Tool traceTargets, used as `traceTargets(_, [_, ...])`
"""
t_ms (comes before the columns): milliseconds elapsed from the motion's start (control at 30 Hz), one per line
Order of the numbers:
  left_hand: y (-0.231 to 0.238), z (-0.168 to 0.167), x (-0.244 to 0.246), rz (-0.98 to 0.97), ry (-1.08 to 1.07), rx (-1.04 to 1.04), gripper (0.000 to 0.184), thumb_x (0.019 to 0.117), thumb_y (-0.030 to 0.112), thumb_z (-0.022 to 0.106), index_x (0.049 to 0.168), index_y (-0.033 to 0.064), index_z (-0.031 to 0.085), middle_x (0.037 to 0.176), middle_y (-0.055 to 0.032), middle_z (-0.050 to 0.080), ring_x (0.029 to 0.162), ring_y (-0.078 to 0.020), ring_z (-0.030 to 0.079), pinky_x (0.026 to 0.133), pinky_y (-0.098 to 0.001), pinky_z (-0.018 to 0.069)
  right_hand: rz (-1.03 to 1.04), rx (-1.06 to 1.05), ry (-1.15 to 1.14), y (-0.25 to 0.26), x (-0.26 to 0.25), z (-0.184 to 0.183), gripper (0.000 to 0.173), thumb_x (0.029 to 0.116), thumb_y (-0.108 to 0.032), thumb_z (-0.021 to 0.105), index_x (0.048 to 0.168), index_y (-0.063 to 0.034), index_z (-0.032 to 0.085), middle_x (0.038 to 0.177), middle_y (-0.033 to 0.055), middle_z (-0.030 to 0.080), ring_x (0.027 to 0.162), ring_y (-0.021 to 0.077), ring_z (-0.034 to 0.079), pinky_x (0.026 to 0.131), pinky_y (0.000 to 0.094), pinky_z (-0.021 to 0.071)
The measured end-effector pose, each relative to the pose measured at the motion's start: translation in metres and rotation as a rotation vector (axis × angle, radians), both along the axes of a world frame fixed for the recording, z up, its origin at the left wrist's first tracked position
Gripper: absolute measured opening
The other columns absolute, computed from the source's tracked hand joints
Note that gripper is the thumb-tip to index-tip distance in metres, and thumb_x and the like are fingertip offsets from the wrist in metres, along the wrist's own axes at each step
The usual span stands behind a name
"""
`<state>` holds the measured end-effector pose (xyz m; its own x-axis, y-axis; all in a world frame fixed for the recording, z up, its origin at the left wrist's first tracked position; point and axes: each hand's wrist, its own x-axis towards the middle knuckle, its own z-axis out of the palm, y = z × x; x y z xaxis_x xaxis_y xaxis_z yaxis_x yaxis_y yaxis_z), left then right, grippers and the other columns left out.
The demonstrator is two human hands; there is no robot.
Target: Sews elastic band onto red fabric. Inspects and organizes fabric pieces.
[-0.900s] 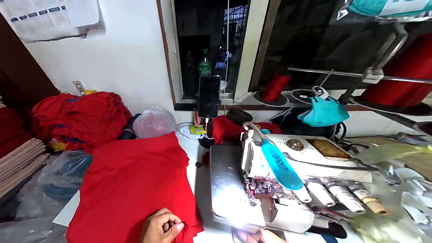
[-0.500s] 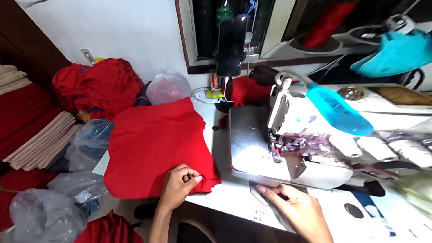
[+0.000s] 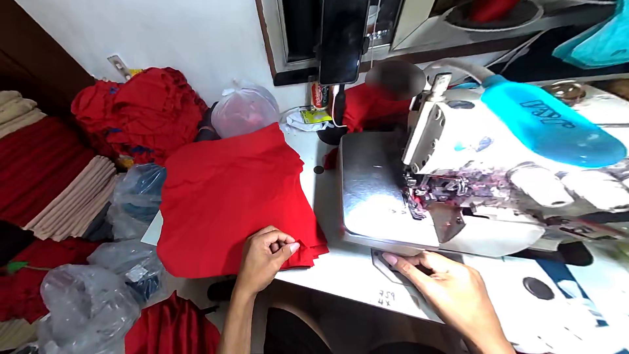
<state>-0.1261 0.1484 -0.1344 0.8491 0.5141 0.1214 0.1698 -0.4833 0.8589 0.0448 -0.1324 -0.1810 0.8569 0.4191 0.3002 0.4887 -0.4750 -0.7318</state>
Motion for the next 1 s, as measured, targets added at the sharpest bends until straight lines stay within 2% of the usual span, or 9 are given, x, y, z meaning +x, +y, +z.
traceTargets(767, [0.0002,-0.0015,-0.0005,-0.005,-0.034,0.016,0.016,0.0895,0.029,0.075,0.091,0.0135,0.08,0.085,0.0071,0.067,0.069,0.0012,0.056,0.059,-0.015,0.045,-0.008,0.004,-0.013,0.0019,-0.0003,0.0013,0.053,0.0863,-0.067,0.062,0.068,-0.0178,0.071,0.064,-0.0069,0.063,0.058,0.0024,0.056,0.057,0.0318,0.0441])
traceTargets(1000, [0.0002,-0.0021,-0.0004,-0.006,-0.036,0.024,0.017,0.0895,0.029,0.075,0.091,0.0135,0.079,0.085,0.0068,0.068,0.068,0.0009,0.056,0.059,-0.0151,0.0457,-0.012,0.013,0.005,0.0019,-0.0004,0.0023,0.053,0.0849,-0.069,0.062,0.066,-0.019,0.069,0.063,-0.0093,0.061,0.057,-0.0003,0.053,0.055,0.0285,0.0419])
